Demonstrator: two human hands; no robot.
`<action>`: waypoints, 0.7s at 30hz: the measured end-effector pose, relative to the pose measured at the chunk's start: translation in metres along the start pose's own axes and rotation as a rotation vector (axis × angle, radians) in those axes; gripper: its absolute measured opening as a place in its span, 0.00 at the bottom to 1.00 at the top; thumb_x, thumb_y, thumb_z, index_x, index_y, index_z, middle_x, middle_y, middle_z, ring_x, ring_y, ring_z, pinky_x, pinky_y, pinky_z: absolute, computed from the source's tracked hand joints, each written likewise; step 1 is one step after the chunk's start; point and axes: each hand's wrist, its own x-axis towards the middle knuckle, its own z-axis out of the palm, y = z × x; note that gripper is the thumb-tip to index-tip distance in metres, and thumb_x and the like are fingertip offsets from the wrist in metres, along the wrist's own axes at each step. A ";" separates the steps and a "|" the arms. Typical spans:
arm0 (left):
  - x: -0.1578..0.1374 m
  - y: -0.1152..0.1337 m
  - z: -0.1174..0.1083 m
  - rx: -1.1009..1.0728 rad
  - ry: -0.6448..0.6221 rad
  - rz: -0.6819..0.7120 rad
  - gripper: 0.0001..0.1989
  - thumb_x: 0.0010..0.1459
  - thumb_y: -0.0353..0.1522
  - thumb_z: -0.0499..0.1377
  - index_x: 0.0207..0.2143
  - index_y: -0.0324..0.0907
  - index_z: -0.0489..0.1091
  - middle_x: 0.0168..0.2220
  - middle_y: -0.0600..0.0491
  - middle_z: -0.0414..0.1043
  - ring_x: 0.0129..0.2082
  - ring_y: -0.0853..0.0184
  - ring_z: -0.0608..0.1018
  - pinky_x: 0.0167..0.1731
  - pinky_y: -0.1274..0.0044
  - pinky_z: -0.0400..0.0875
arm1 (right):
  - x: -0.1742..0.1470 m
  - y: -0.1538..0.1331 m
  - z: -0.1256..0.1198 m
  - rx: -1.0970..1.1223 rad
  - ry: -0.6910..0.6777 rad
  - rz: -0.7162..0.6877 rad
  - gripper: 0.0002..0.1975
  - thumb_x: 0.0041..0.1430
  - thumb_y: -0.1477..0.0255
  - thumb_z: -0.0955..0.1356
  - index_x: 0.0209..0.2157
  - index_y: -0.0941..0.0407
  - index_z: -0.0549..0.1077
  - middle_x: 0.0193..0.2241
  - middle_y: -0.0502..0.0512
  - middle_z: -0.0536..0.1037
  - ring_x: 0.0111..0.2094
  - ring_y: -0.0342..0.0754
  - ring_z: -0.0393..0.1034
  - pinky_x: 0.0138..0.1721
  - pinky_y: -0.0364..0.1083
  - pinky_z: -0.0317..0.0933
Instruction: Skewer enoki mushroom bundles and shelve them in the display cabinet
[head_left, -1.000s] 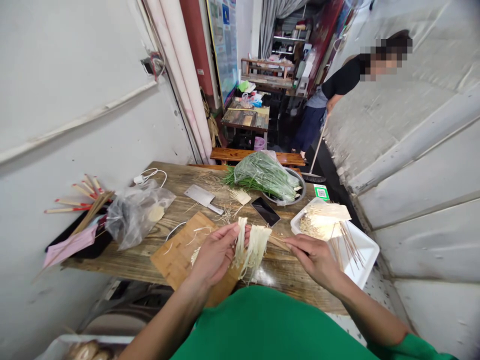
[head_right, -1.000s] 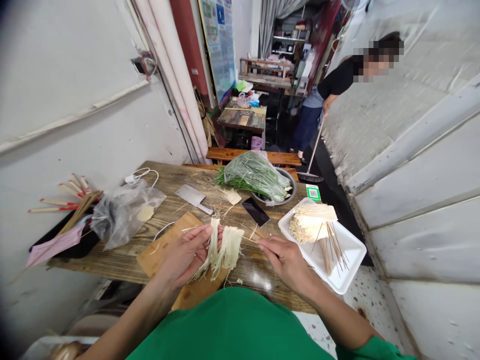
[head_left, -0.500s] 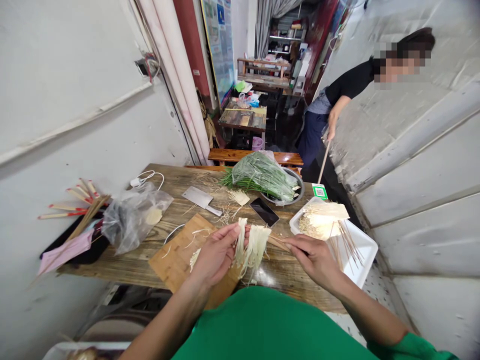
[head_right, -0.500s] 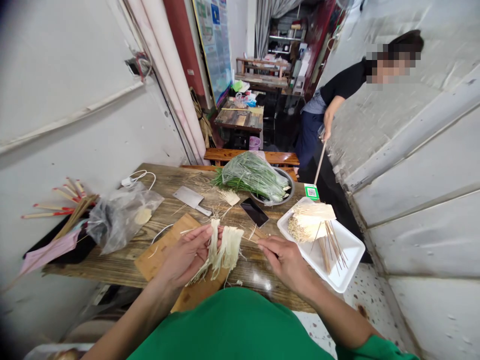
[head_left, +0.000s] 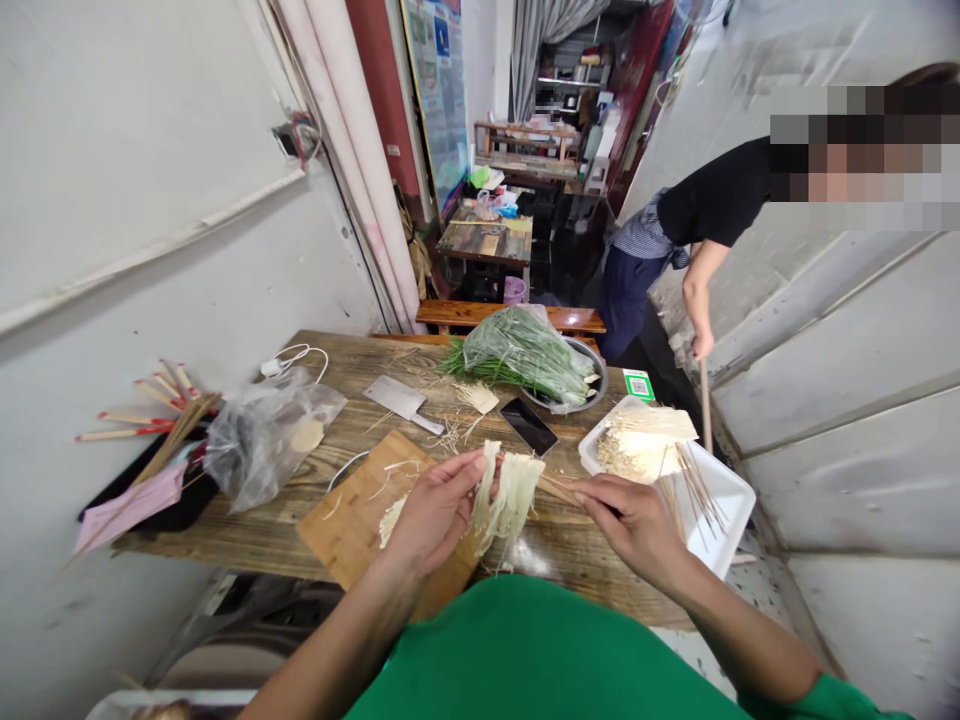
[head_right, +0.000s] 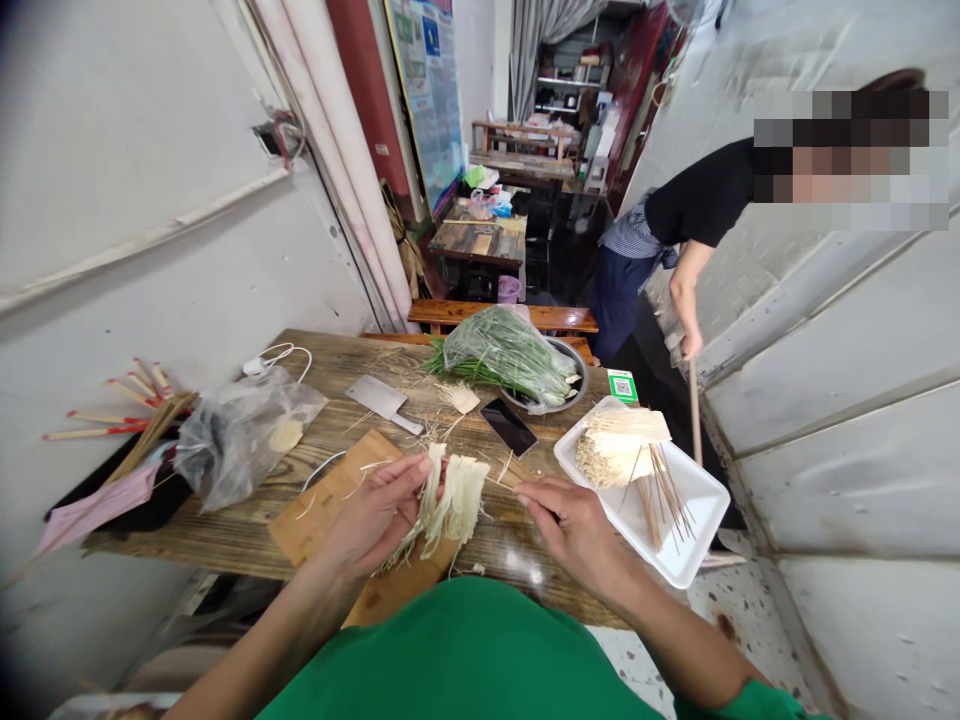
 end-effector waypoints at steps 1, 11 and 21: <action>0.000 0.000 0.000 0.000 -0.003 -0.001 0.11 0.47 0.32 0.65 0.34 0.36 0.75 0.27 0.51 0.75 0.25 0.73 0.74 0.29 0.82 0.68 | 0.000 0.000 0.000 0.003 0.000 -0.001 0.11 0.60 0.73 0.62 0.39 0.55 0.75 0.30 0.55 0.77 0.31 0.46 0.71 0.33 0.44 0.67; -0.002 0.001 0.004 -0.006 -0.007 -0.009 0.11 0.47 0.31 0.65 0.34 0.36 0.75 0.27 0.51 0.76 0.24 0.73 0.74 0.27 0.83 0.68 | -0.001 -0.003 -0.003 -0.007 0.004 -0.011 0.11 0.60 0.72 0.62 0.39 0.55 0.75 0.29 0.55 0.77 0.30 0.45 0.71 0.31 0.44 0.67; -0.001 -0.002 0.009 -0.094 0.023 -0.010 0.09 0.45 0.30 0.66 0.31 0.36 0.73 0.28 0.51 0.75 0.24 0.74 0.74 0.28 0.83 0.69 | -0.001 -0.002 -0.003 -0.034 -0.004 -0.013 0.12 0.61 0.72 0.61 0.39 0.55 0.75 0.28 0.55 0.76 0.29 0.46 0.71 0.30 0.44 0.66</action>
